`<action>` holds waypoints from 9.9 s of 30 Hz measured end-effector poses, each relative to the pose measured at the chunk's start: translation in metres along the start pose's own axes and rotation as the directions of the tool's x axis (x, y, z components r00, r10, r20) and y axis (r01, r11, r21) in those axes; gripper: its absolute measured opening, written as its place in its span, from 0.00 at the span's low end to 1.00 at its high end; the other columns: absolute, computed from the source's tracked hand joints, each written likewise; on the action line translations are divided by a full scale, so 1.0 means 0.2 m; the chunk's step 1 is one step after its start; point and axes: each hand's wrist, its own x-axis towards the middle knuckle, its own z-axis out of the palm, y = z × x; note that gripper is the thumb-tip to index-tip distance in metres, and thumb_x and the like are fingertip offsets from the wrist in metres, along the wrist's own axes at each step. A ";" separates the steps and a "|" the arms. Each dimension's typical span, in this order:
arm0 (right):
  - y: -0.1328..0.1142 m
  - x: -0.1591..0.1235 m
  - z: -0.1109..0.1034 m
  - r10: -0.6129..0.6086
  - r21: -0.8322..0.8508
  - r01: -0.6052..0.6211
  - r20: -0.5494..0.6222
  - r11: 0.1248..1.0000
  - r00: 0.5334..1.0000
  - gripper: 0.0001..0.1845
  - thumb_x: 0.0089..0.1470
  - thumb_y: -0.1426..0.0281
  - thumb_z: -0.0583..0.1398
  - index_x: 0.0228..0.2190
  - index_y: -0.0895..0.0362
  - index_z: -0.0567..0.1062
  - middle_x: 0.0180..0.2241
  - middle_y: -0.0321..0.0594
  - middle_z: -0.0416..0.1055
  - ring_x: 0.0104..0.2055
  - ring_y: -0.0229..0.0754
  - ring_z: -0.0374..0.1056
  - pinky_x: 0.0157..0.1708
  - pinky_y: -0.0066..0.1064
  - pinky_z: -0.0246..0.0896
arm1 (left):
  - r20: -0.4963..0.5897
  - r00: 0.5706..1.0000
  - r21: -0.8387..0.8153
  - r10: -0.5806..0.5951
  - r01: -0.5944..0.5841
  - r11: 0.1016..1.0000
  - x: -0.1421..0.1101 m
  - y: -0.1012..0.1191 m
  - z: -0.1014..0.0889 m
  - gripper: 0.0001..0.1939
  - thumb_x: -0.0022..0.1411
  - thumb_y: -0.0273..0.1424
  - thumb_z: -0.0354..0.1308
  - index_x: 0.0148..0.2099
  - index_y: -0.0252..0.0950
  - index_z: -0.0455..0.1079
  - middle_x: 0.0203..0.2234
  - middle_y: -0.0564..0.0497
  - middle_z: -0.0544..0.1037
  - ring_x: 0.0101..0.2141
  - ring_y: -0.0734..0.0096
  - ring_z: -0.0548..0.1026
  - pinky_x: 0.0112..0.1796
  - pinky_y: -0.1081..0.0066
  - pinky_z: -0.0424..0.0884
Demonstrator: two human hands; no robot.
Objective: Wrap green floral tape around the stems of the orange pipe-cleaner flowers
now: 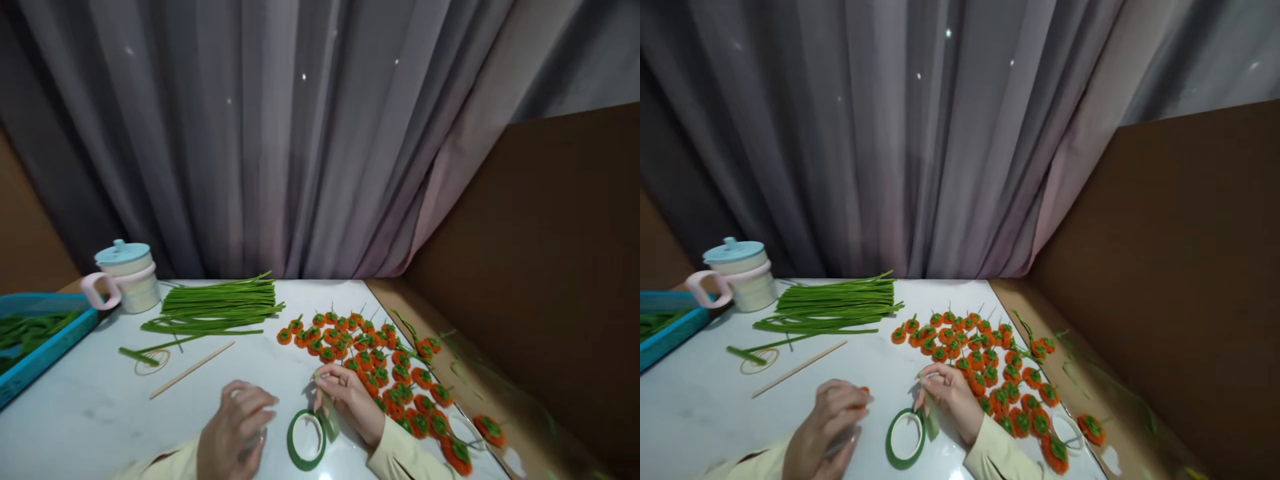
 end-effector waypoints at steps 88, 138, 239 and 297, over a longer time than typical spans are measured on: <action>0.05 0.03 0.12 -0.086 -0.331 0.138 0.166 0.933 0.982 0.13 0.53 0.61 0.59 0.30 0.58 0.67 0.23 0.37 0.71 0.19 0.31 0.62 0.21 0.25 0.59 | 0.259 0.946 -0.438 0.192 -0.062 0.897 0.24 -0.14 0.04 0.15 0.64 0.23 0.48 0.53 0.35 0.57 0.41 0.41 0.72 0.41 0.67 0.71 0.41 0.68 0.70; 0.06 -0.04 0.07 -0.480 -0.703 0.653 0.486 0.282 0.730 0.09 0.57 0.76 0.51 0.40 0.54 0.65 0.32 0.42 0.74 0.29 0.37 0.71 0.28 0.27 0.65 | 0.756 0.634 -0.652 -0.164 0.751 -0.101 0.28 -0.05 0.03 0.16 0.57 0.40 0.59 0.35 0.31 0.63 0.21 0.53 0.73 0.19 0.79 0.71 0.22 0.78 0.67; 0.07 0.02 0.12 -0.151 -0.332 0.171 0.085 0.928 0.985 0.15 0.51 0.60 0.61 0.27 0.57 0.63 0.20 0.35 0.71 0.18 0.32 0.63 0.20 0.24 0.59 | 0.304 0.952 -0.366 -0.047 0.162 0.916 0.19 -0.06 0.03 0.16 0.61 0.25 0.51 0.52 0.35 0.60 0.44 0.41 0.73 0.45 0.64 0.71 0.45 0.64 0.69; 0.04 -0.05 0.11 -0.517 -0.696 0.629 0.417 0.347 0.747 0.07 0.54 0.76 0.53 0.35 0.57 0.68 0.27 0.39 0.75 0.24 0.34 0.70 0.24 0.22 0.63 | 0.779 0.607 -0.623 -0.156 0.777 -0.089 0.27 -0.03 0.03 0.16 0.60 0.42 0.56 0.35 0.32 0.61 0.21 0.54 0.69 0.19 0.79 0.67 0.22 0.78 0.63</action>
